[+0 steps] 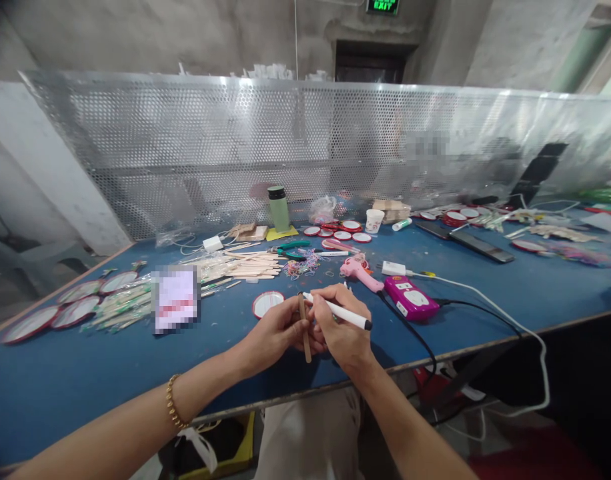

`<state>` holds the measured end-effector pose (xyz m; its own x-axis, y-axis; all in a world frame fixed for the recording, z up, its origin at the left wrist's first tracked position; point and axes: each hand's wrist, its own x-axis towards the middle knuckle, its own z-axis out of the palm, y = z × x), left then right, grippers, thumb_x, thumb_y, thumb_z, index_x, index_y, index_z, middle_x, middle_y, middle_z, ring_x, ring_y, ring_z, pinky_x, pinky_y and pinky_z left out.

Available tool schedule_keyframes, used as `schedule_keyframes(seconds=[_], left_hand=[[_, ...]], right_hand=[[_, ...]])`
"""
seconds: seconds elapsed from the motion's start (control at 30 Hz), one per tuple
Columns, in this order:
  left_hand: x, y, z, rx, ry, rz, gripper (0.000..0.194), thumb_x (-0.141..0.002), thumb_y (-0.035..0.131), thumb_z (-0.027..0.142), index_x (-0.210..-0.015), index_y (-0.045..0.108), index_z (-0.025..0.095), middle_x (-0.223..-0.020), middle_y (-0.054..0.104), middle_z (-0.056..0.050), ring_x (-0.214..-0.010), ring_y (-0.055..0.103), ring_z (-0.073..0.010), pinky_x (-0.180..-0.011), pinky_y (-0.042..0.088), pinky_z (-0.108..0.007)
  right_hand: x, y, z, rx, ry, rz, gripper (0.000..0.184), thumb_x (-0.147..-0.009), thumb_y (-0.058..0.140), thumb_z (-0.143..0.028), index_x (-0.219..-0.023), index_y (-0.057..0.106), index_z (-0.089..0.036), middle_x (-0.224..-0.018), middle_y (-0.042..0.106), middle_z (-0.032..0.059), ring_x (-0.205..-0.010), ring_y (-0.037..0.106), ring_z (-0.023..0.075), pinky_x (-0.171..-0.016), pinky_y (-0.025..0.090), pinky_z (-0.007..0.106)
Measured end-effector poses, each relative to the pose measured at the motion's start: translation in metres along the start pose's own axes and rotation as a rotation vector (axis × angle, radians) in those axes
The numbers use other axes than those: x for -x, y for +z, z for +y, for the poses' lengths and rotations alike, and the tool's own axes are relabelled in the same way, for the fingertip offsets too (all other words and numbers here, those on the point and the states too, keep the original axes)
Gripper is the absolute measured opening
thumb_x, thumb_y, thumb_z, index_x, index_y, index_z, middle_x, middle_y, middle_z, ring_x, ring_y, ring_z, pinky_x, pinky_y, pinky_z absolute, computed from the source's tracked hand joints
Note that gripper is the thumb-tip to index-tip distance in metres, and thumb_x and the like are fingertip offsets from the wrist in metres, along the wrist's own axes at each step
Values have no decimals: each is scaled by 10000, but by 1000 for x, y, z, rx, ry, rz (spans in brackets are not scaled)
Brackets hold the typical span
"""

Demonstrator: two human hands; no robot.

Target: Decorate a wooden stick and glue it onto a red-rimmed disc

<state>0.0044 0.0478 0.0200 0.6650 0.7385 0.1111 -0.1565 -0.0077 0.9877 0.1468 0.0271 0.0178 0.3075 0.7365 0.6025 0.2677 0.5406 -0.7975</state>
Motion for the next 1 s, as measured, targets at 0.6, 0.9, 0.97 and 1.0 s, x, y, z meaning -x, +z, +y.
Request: schedule_keyframes(seconds=[0.6,0.9,0.97,1.0], left_hand=[[1,-1,-1,2,-31,-2,444,-807,675,531,-1018,481,191,-827,639,-27,-665,691,-194,-692,575,-377],[0,-1,-2,17,-29,-4,375,-827,668,476,-1008,490,201,-840,642,-27,-688,689,-196,-684,568,-370],[0,-1,-2,6,-24,-4,368,-830,663,481,-990,489,199,-830,642,-28,-698,688,-202,-676,567,-368],[0,-1,-2,-2,-22,-4,370,-829,662,486,-982,489,197,-821,640,-28,-701,687,-204,-670,568,-366]], right_hand=[[-1,0,-2,3,-5,-8,145,-833,614,-293,-768,686,-185,-565,666,-18,-385,554,100,-410,484,218],[0,0,-2,-10,-15,-2,144,-836,613,-295,-768,685,-191,-572,669,-15,-383,559,103,-397,480,218],[0,-1,-2,5,-22,-12,143,-837,612,-294,-771,688,-192,-574,669,-16,-383,557,100,-400,476,215],[0,-1,-1,11,-23,-16,143,-837,611,-294,-772,689,-193,-573,668,-17,-382,556,99,-400,473,214]])
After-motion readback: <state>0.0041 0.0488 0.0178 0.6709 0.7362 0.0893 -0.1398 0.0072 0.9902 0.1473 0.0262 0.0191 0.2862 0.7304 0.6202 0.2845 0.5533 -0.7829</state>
